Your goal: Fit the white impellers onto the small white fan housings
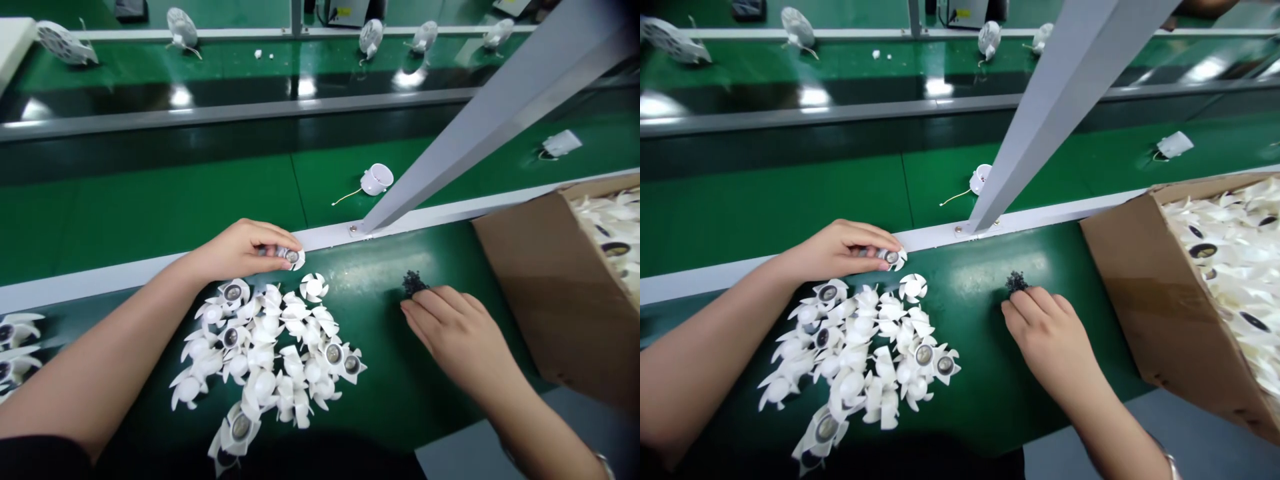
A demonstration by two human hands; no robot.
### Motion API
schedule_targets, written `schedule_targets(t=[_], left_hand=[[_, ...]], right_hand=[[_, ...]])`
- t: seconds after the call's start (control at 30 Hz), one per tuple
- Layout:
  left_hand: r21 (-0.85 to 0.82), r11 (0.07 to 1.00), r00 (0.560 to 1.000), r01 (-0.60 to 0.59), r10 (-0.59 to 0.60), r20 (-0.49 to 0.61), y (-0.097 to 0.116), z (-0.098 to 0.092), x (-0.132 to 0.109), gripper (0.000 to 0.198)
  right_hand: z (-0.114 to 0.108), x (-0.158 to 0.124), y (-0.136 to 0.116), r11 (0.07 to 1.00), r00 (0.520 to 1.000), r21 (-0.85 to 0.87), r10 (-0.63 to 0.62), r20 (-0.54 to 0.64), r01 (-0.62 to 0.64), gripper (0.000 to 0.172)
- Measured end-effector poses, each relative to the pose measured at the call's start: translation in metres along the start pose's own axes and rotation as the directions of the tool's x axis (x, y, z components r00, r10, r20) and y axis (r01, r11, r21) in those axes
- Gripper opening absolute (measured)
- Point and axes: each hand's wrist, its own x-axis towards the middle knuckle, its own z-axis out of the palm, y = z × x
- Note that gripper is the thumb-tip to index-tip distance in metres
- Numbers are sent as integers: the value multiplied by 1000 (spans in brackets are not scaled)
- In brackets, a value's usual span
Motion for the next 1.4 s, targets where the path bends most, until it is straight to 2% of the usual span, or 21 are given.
schedule_targets(t=[0.07, 0.13, 0.17, 0.23, 0.3, 0.37, 0.47, 0.57, 0.63, 0.73, 0.93, 1.1, 1.27, 1.33, 1.4], left_hand=[[-15, 1000, 1000, -5, 6, 27, 0, 0, 0, 34], [-38, 999, 999, -8, 10, 40, 0, -1, 0, 34], [-42, 999, 999, 1, 1, 34, 0, 0, 0, 33], [-34, 999, 999, 42, -42, 7, 0, 1, -1, 36], [-34, 996, 996, 83, -84, -18, -1, 3, -2, 43], [-59, 994, 996, 87, -89, -27, -2, 5, -3, 49], [-113, 991, 997, 72, -76, -33, -4, 7, -4, 54], [-166, 983, 997, 74, -78, -17, -6, 7, -3, 56], [-193, 978, 997, 75, -77, -3, -6, 6, -3, 56], [-221, 973, 997, 70, -72, 1, -7, 6, -3, 55], [-239, 970, 999, 36, -39, -8, -6, 5, -3, 47], [-260, 964, 998, 55, -60, -12, -6, 6, -2, 48], [-273, 959, 997, 75, -82, -16, -7, 6, -1, 50], [-267, 960, 996, 78, -84, -9, -8, 5, -1, 49], [-258, 964, 997, 70, -74, -7, -8, 5, -1, 49]], right_hand=[[-3, 6, 2, 992, 995, -101, -65, 72, 72, 23], [-3, 16, 4, 990, 992, -114, -65, 112, 78, 25], [-3, 24, 4, 996, 992, -68, -58, 110, 66, 24], [-3, 44, -1, 990, 997, 140, -28, 73, 17, 18], [0, 69, -11, 910, 998, 412, 38, 42, -52, 11], [3, 93, -27, 794, 995, 599, 87, 50, -100, 9], [7, 120, -48, 720, 992, 685, 34, 121, -108, 10], [9, 135, -56, 672, 985, 732, -22, 173, -113, 11], [10, 144, -54, 683, 995, 727, -6, 103, -71, 10], [15, 157, -51, 773, 999, 634, -30, -26, 39, 9], [21, 167, -57, 920, 984, 349, -150, -99, 176, 10], [17, 164, -64, 937, 966, 250, -210, -150, 242, 14], [-1, 155, -58, 898, 896, 58, -427, -125, 436, 17], [-4, 159, -49, 902, 906, 117, -399, -142, 416, 20], [-1, 172, -37, 936, 952, 214, -244, -184, 281, 27]])
